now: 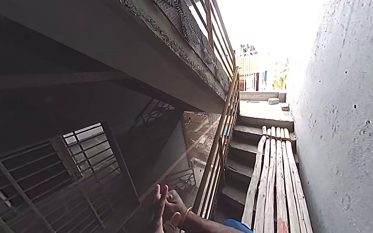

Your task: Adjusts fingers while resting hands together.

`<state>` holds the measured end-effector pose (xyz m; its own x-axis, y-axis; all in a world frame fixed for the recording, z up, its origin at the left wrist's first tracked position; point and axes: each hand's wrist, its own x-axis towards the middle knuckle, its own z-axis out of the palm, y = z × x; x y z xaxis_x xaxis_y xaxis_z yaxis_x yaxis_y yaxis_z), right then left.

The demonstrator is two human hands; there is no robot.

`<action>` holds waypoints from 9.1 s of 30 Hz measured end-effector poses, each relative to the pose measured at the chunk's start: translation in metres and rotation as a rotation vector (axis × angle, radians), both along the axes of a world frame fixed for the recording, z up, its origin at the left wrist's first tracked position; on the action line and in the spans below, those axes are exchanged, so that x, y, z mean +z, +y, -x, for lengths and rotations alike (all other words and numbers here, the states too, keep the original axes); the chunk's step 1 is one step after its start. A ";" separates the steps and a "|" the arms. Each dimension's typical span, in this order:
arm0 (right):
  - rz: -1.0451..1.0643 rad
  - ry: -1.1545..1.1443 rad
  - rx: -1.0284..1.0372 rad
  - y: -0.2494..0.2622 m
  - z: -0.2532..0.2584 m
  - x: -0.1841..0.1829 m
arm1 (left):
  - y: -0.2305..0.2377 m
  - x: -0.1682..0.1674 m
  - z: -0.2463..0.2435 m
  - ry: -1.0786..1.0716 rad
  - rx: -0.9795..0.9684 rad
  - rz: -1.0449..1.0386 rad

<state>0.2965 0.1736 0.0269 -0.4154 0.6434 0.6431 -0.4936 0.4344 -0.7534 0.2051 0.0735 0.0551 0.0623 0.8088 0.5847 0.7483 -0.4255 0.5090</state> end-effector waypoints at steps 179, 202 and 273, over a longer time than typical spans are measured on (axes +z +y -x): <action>0.445 0.101 0.131 -0.083 -0.058 0.126 | -0.008 0.017 -0.013 -1.131 -0.663 0.007; 0.628 0.088 0.372 -0.083 -0.059 0.123 | -0.001 0.005 -0.011 -1.432 -0.948 0.005; 0.580 0.095 0.496 -0.083 -0.061 0.125 | 0.005 -0.002 -0.017 -1.492 -1.052 -0.034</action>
